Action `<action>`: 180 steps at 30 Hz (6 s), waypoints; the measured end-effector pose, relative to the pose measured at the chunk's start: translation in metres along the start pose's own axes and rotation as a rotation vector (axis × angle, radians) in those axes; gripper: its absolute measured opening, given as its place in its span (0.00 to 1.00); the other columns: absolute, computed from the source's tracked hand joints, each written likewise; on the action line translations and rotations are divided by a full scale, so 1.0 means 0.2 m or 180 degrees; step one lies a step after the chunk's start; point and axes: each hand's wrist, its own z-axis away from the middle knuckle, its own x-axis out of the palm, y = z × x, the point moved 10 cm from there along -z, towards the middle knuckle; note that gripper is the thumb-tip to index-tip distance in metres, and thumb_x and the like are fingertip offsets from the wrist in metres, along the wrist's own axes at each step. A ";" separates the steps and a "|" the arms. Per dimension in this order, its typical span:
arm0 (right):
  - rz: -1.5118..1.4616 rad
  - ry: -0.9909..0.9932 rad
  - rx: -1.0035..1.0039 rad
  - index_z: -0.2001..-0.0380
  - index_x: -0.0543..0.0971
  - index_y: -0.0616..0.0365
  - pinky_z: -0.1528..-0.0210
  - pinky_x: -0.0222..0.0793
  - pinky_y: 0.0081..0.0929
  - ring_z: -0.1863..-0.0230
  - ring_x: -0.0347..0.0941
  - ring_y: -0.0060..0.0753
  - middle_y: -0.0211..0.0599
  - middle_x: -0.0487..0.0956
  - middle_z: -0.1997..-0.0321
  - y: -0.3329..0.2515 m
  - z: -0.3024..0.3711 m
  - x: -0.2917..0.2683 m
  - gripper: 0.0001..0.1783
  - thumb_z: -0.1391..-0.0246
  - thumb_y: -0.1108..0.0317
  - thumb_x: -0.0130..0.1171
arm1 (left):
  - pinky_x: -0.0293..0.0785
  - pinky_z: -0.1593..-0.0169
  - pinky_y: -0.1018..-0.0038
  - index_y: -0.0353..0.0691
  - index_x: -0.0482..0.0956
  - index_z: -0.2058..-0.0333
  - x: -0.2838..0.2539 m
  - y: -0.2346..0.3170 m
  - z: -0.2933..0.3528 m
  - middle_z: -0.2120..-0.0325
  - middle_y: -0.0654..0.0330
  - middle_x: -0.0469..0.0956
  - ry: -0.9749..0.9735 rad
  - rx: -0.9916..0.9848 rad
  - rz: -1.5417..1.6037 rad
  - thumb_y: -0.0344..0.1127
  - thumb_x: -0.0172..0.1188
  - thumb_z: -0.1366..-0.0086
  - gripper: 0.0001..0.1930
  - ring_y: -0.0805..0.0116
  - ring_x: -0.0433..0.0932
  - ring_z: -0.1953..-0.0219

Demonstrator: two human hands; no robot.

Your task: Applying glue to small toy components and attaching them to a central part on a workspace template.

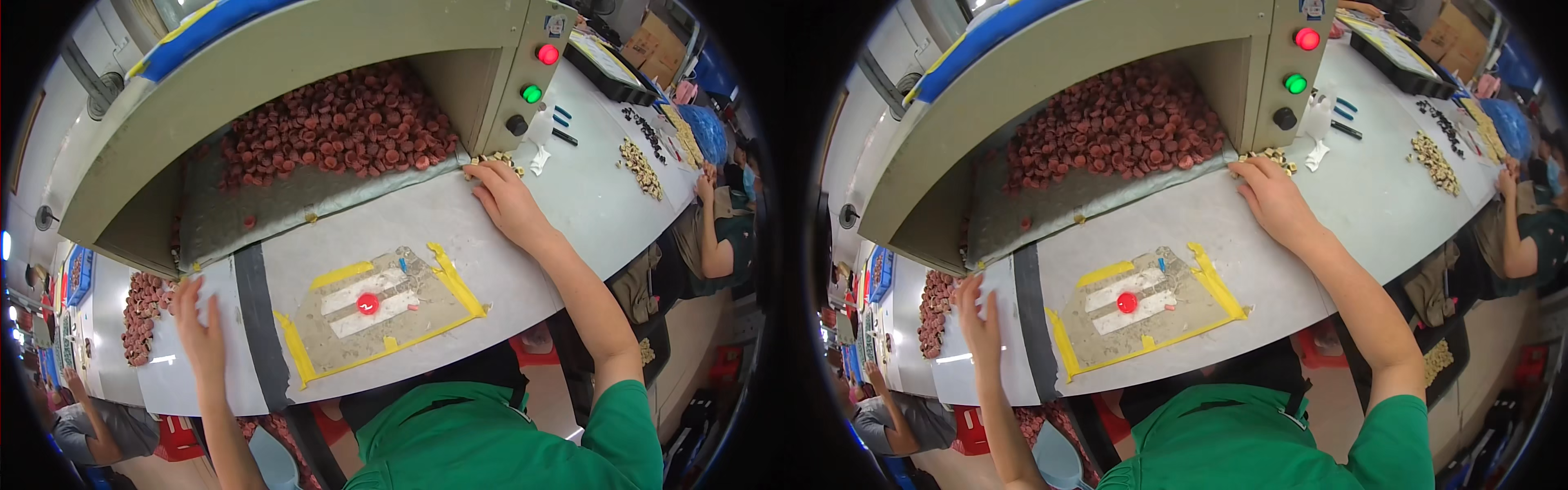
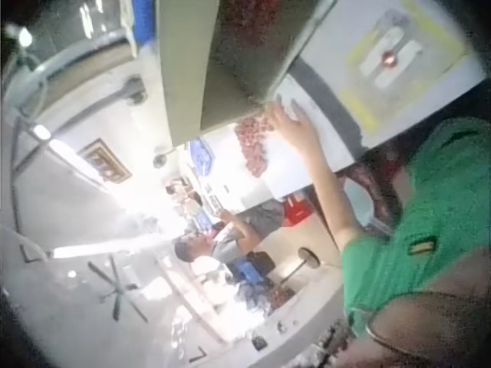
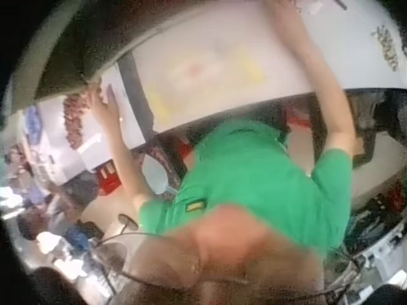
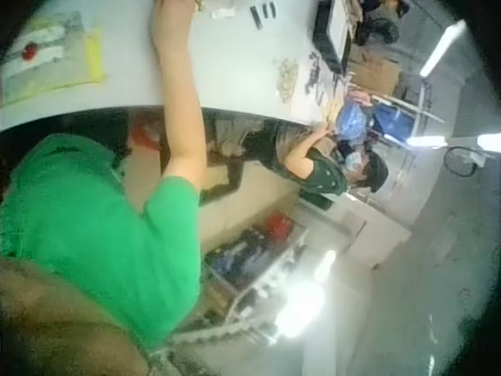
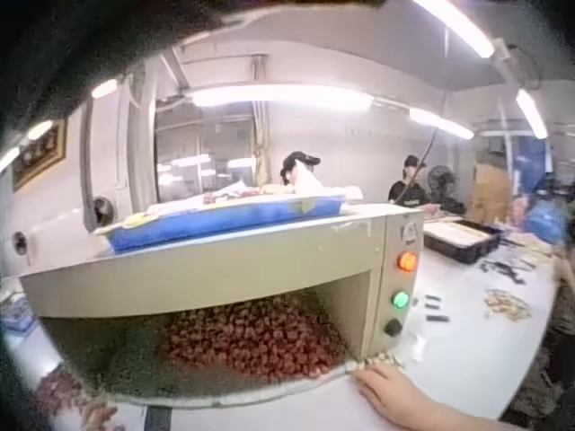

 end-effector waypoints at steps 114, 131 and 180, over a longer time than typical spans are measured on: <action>-0.1651 -0.0541 -0.0723 0.60 0.74 0.61 0.62 0.70 0.27 0.62 0.72 0.36 0.42 0.74 0.61 -1.04 0.33 0.44 0.12 0.49 0.78 0.59 | 0.70 0.51 0.79 0.32 0.72 0.56 0.44 0.52 0.59 0.55 0.58 0.72 -0.0169 -0.1560 0.5664 0.23 0.54 0.36 0.10 0.75 0.73 0.54; -0.1307 -0.0683 -0.1292 0.60 0.73 0.59 0.58 0.69 0.30 0.60 0.71 0.40 0.39 0.74 0.63 -1.05 0.35 0.40 0.14 0.52 0.76 0.61 | 0.71 0.53 0.79 0.34 0.75 0.57 0.37 0.56 0.56 0.57 0.60 0.72 -0.0227 -0.0843 0.4651 0.25 0.54 0.36 0.09 0.74 0.73 0.57; -0.2827 -0.0765 0.0077 0.49 0.67 0.63 0.44 0.61 0.25 0.47 0.67 0.31 0.42 0.71 0.49 -0.81 0.66 0.42 0.15 0.36 0.69 0.43 | 0.70 0.55 0.78 0.38 0.66 0.50 0.51 0.86 0.71 0.65 0.64 0.74 -0.0916 -0.1389 0.5684 0.39 0.44 0.29 0.14 0.77 0.74 0.62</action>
